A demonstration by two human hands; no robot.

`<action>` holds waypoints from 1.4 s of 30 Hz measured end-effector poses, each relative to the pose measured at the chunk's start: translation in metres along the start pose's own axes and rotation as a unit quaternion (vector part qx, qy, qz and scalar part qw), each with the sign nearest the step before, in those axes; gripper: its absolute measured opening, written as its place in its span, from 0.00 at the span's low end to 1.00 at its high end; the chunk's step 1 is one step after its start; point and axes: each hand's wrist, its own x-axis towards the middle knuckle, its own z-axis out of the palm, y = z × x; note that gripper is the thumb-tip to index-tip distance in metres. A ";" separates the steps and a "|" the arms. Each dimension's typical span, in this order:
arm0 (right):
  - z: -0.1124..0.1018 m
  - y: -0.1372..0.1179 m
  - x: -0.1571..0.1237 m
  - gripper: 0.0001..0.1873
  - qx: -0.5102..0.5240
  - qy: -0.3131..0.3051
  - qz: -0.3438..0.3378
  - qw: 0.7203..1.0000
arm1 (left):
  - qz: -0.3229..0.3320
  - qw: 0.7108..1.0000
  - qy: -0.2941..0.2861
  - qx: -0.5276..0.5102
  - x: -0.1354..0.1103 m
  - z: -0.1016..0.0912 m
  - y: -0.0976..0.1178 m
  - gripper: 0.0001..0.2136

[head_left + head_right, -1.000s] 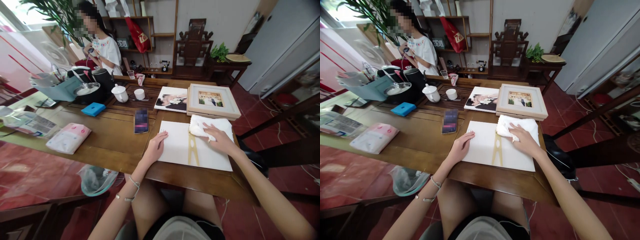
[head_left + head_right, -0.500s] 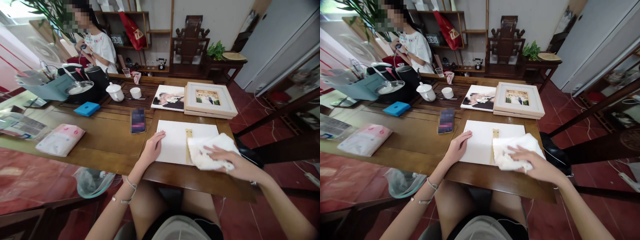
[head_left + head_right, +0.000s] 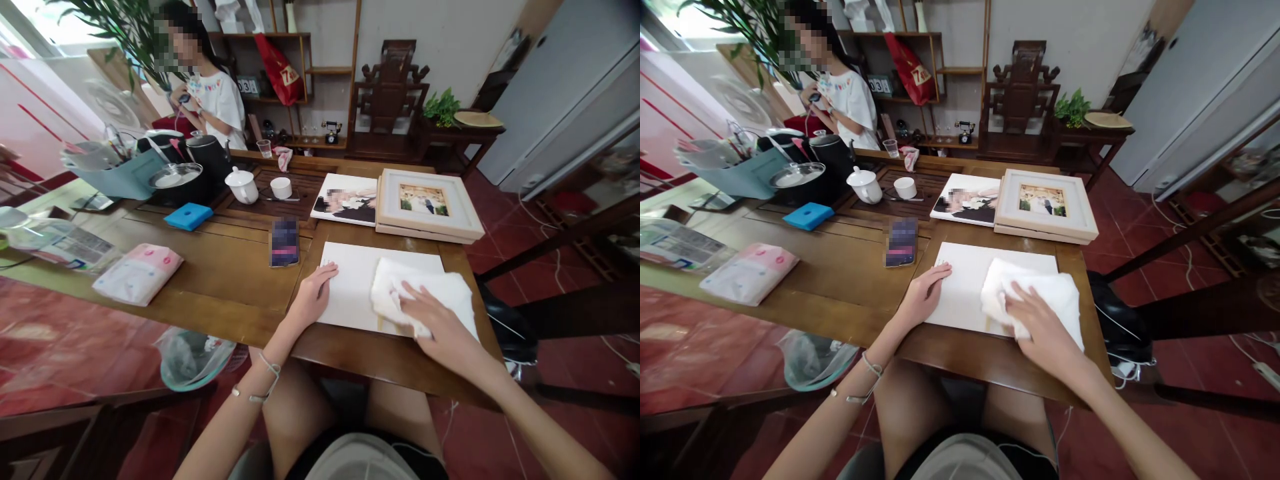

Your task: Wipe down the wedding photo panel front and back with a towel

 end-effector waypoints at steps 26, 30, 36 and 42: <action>0.026 -0.055 0.025 0.37 -0.031 -0.101 -0.139 0.985 | 0.004 1.000 -0.025 -0.001 -0.001 -0.003 -0.002 0.17; 0.023 -0.054 0.024 0.39 -0.006 -0.099 -0.126 0.987 | 0.000 1.000 -0.029 -0.008 -0.002 -0.005 0.000 0.18; 0.023 -0.026 0.085 0.32 -0.086 -0.009 -0.003 0.996 | -0.005 0.999 -0.031 -0.006 -0.001 -0.006 0.002 0.19; 0.055 -0.078 0.087 0.26 -0.163 -0.005 -0.005 0.987 | -0.012 1.000 -0.020 -0.008 -0.003 -0.006 0.001 0.21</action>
